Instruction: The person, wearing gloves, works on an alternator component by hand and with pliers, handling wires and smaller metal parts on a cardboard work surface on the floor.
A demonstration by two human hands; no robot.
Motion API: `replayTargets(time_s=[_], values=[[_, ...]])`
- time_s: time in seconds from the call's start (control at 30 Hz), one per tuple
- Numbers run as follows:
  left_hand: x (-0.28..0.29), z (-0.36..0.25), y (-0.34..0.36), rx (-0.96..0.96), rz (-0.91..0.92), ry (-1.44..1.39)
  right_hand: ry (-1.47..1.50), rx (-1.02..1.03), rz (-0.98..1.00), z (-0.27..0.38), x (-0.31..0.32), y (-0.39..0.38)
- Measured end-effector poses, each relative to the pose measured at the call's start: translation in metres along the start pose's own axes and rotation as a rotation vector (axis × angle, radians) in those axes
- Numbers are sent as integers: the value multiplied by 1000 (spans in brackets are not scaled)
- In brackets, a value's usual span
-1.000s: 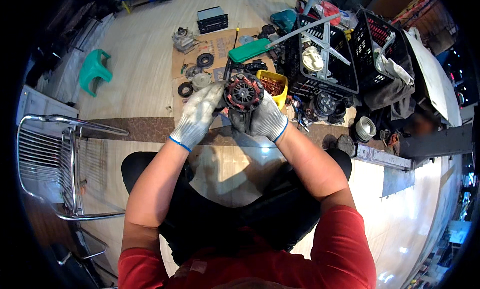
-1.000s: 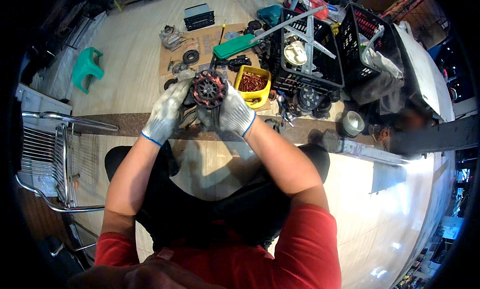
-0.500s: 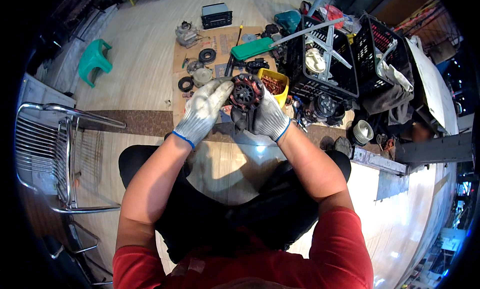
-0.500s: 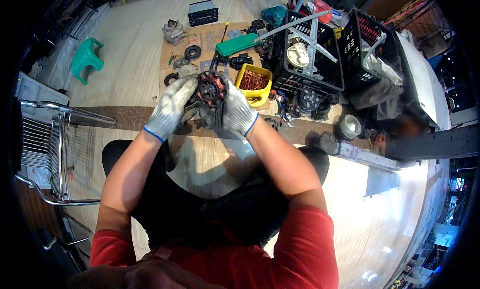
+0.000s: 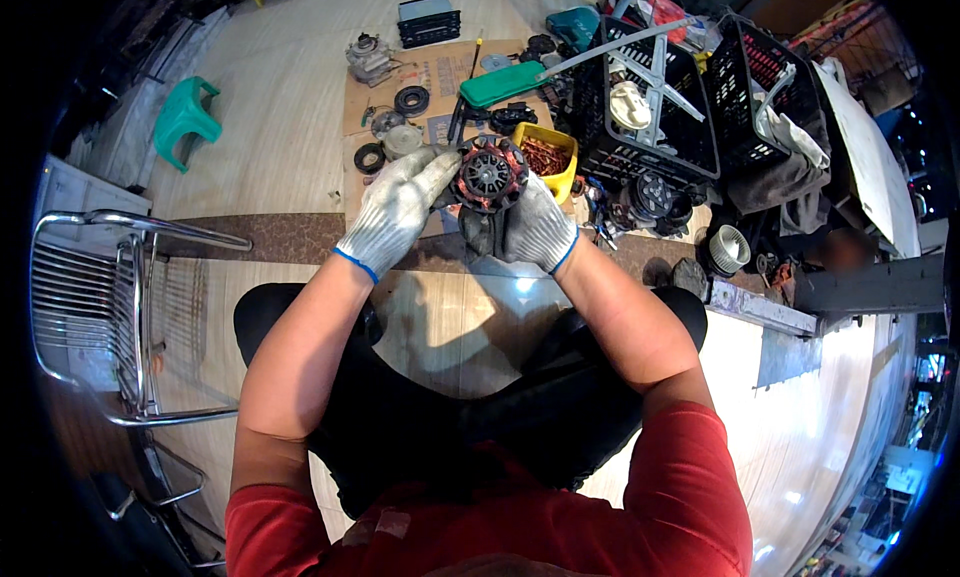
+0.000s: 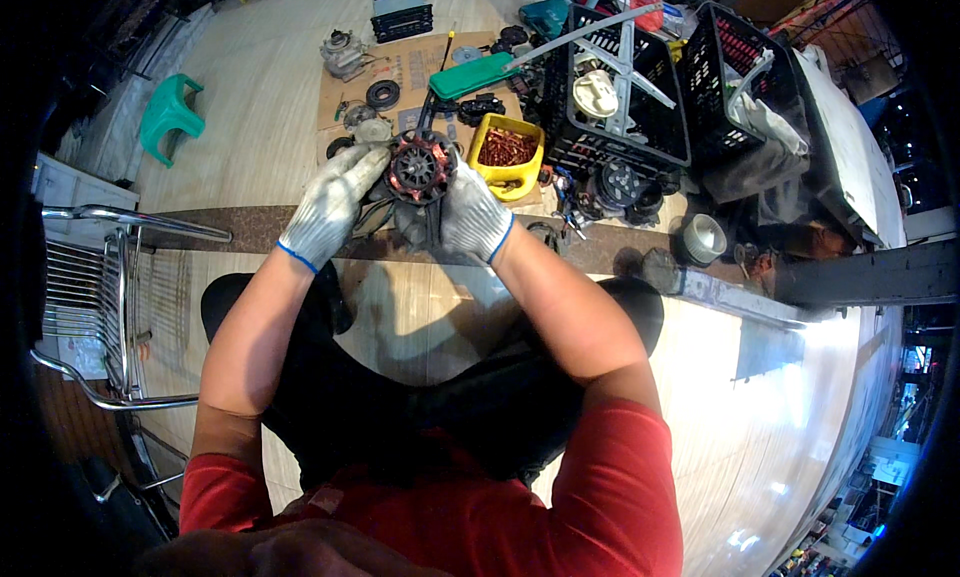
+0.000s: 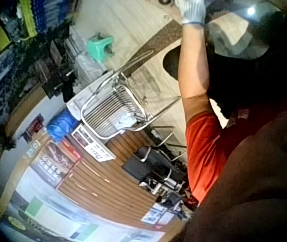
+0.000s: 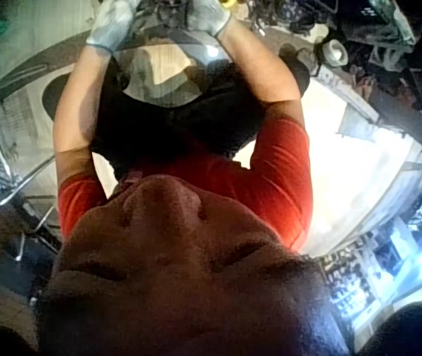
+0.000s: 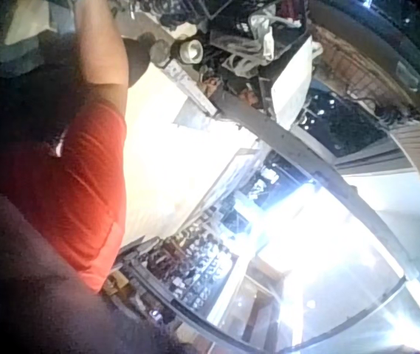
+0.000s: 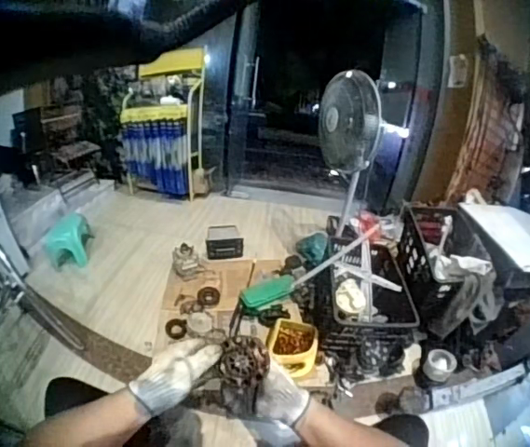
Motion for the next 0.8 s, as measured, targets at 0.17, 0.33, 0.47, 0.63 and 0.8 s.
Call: replayTargets(time_s=[0.17, 0.33, 0.47, 0.63, 0.8], values=[[0, -13, 1, -94, 110, 157, -47, 65, -53, 0, 3, 0], [-1, -15, 3, 5, 106, 68, -20, -12, -14, 1, 13, 4], [-1, -14, 4, -11, 128, 80, -6, -52, 65, 1, 9, 3], [-3, -25, -1, -73, 91, 166, 2, -29, -101, 0, 1, 1], [-3, -21, 0, -108, 83, 180, -20, -29, -66, 1, 1, -1]])
Point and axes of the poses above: each hand's wrist, its own y-axis towards the middle knuckle, its own x-axis out of the back of the hand, z = x × y, the point moved 4 cm from there along y, towards the middle knuckle, and after that the axes turned 6 degrees about -x, right-handed, at the moved point
